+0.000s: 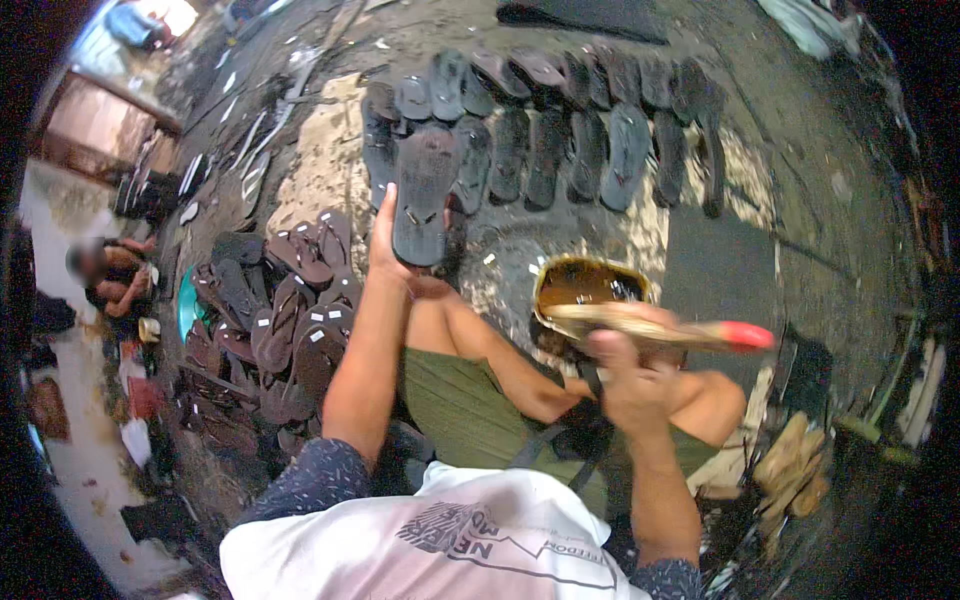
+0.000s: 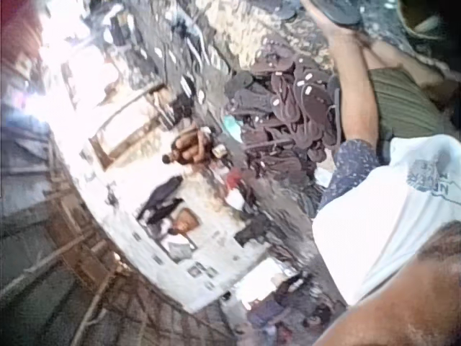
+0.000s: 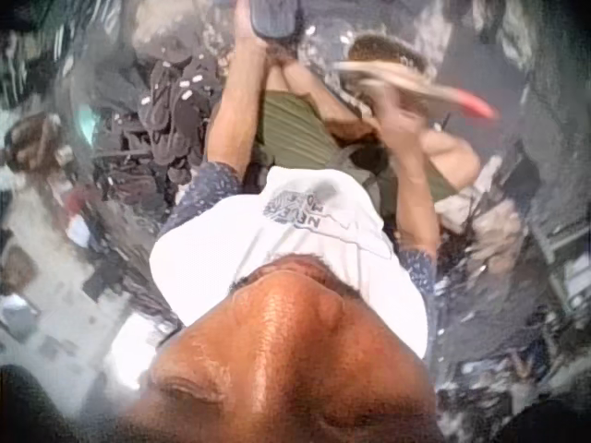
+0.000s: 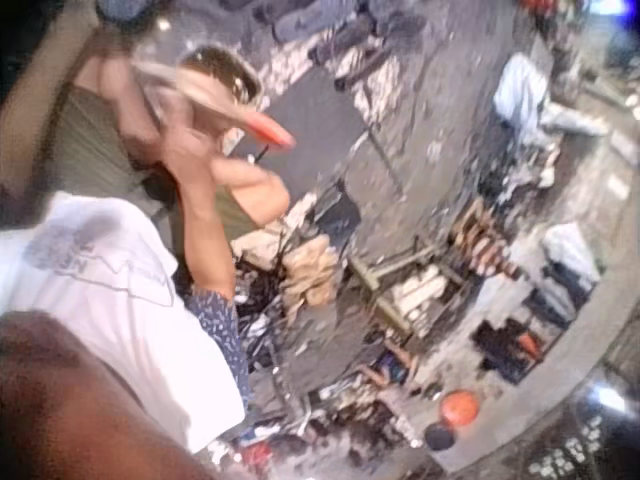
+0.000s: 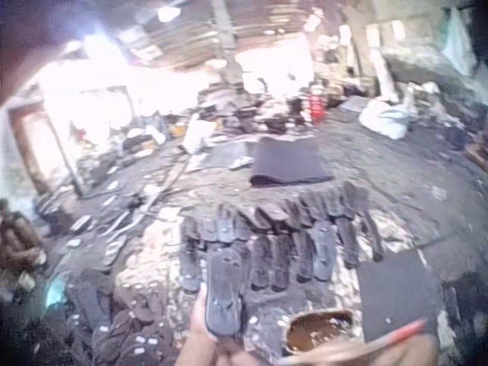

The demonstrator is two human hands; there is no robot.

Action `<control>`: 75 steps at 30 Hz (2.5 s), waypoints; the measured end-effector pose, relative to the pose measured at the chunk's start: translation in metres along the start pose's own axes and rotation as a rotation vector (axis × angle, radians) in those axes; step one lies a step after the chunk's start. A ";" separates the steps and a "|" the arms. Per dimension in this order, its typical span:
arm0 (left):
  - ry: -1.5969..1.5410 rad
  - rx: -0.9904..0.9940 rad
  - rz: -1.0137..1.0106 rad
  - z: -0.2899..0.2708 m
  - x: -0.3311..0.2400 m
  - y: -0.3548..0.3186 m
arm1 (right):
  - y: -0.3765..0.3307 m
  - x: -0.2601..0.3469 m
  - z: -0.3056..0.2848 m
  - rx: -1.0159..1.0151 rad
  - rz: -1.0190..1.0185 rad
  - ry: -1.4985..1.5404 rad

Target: The person sits on the floor and repeatedly picks up black flip-flops, applies a brown adhesive from a container using a brush, and places them back in a pile. The person handles the sandals one at a time and continues the process for the duration of the clip.

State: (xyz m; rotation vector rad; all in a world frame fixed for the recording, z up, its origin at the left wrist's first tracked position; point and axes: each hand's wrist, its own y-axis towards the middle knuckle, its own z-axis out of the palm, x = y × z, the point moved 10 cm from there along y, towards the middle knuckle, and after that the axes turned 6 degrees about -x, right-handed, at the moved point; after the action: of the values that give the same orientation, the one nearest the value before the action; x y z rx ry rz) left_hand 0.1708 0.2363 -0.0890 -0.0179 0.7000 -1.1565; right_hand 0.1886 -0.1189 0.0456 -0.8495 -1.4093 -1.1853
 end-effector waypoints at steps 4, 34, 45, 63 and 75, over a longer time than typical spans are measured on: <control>0.104 0.000 0.030 -0.080 -0.088 0.084 | 0.021 -0.014 -0.054 -0.187 0.014 -0.095; 1.811 -1.384 0.737 -0.227 -0.415 -0.200 | 0.054 -0.072 -0.123 -0.221 0.157 -0.419; 1.503 -0.189 0.645 -0.016 -0.065 -0.220 | 0.043 -0.156 -0.012 0.334 -0.194 -1.061; 0.518 0.095 0.039 0.067 0.075 -0.160 | 0.058 -0.002 -0.056 -0.269 0.073 0.196; 0.236 0.307 -0.102 0.088 0.150 -0.185 | 0.051 0.018 0.004 -0.048 -0.152 -0.061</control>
State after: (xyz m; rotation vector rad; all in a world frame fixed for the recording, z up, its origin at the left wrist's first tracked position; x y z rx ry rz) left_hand 0.0950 0.0021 -0.0274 0.3498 0.7278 -1.3683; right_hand 0.2325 -0.1034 0.0746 -0.8295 -1.5225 -1.3224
